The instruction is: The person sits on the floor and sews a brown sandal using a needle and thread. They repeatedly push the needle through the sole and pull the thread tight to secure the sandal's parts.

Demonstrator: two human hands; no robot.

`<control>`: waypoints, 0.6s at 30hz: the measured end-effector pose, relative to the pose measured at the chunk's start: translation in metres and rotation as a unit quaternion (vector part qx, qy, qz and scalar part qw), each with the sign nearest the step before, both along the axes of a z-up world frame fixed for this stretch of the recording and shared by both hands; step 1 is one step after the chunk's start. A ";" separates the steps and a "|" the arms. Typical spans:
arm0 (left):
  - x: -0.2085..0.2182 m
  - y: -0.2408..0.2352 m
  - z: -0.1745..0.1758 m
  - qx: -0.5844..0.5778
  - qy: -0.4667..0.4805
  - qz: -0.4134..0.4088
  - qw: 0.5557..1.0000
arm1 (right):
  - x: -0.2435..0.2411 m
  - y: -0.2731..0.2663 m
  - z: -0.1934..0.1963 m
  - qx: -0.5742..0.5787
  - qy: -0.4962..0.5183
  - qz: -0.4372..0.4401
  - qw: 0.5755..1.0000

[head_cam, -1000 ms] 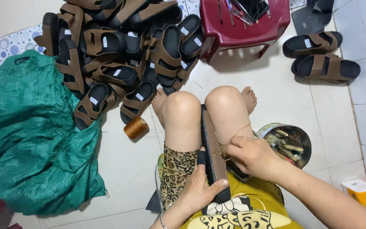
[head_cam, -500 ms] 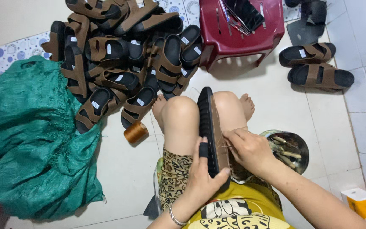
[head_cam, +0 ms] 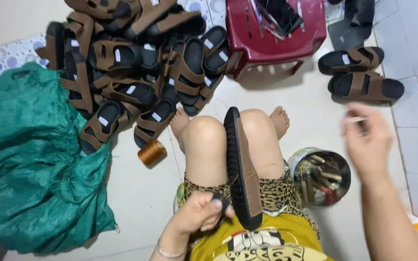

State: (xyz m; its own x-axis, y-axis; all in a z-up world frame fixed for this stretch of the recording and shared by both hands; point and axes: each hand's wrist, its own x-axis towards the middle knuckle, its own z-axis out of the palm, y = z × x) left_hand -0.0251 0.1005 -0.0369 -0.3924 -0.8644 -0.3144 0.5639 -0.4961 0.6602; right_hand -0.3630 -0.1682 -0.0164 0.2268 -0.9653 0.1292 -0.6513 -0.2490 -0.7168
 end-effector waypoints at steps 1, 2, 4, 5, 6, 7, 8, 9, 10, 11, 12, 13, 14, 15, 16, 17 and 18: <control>-0.002 -0.009 0.003 0.007 0.003 0.000 1.000 | 0.013 0.021 -0.005 0.007 0.003 0.000 1.000; -0.005 -0.018 0.007 0.001 0.047 0.086 0.995 | 0.027 0.043 -0.008 0.095 0.025 0.066 0.993; -0.005 -0.044 0.016 -0.009 0.086 0.170 0.982 | 0.055 0.066 -0.003 0.177 0.042 0.130 0.975; -0.004 -0.055 0.025 -0.029 0.005 0.204 0.978 | 0.068 0.072 0.007 0.235 0.044 0.251 0.938; -0.004 -0.067 0.033 -0.049 -0.076 0.237 0.967 | 0.081 0.077 0.017 0.287 0.044 0.368 0.883; 0.003 -0.074 0.032 -0.046 -0.076 0.237 0.968 | 0.079 0.078 0.021 0.290 0.043 0.368 0.883; 0.010 -0.081 0.031 -0.139 -0.350 0.300 0.876 | 0.077 0.078 0.025 0.259 0.084 0.411 0.870; 0.016 -0.088 0.030 -0.216 -0.590 0.338 0.700 | 0.075 0.077 0.029 0.227 0.124 0.454 0.853; 0.023 -0.092 0.034 -0.212 -0.591 0.339 0.701 | 0.080 0.074 0.038 0.229 0.125 0.456 0.851; 0.031 -0.098 0.038 -0.173 -0.570 0.380 0.708 | 0.083 0.070 0.048 0.222 0.058 0.459 0.858; 0.037 -0.105 0.042 -0.133 -0.547 0.419 0.712 | 0.087 0.066 0.057 0.214 -0.010 0.460 0.862; 0.047 -0.101 0.026 -0.132 -0.546 0.418 0.714 | 0.095 0.065 0.061 0.216 -0.009 0.458 0.862; 0.056 -0.097 0.010 -0.047 -0.292 0.479 0.827 | 0.102 0.064 0.064 0.237 -0.075 0.452 0.857; 0.066 -0.093 -0.006 0.044 -0.014 0.501 0.864 | 0.110 0.063 0.066 0.256 -0.140 0.443 0.848; 0.067 -0.094 -0.011 0.045 -0.014 0.499 0.865 | 0.117 0.068 0.063 0.258 -0.140 0.440 0.849; 0.069 -0.094 -0.015 0.054 0.037 0.483 0.873 | 0.124 0.072 0.060 0.339 -0.226 0.397 0.822; 0.071 -0.094 -0.019 0.063 0.089 0.466 0.878 | 0.130 0.077 0.057 0.414 -0.309 0.348 0.782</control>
State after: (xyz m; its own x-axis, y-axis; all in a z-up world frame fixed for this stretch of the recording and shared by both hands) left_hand 0.0454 0.0068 -0.0561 0.4142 -0.7992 -0.4354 0.8521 0.1724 0.4941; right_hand -0.2326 -0.0916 0.0407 0.8756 -0.4470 -0.1832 -0.0304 0.3274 -0.9444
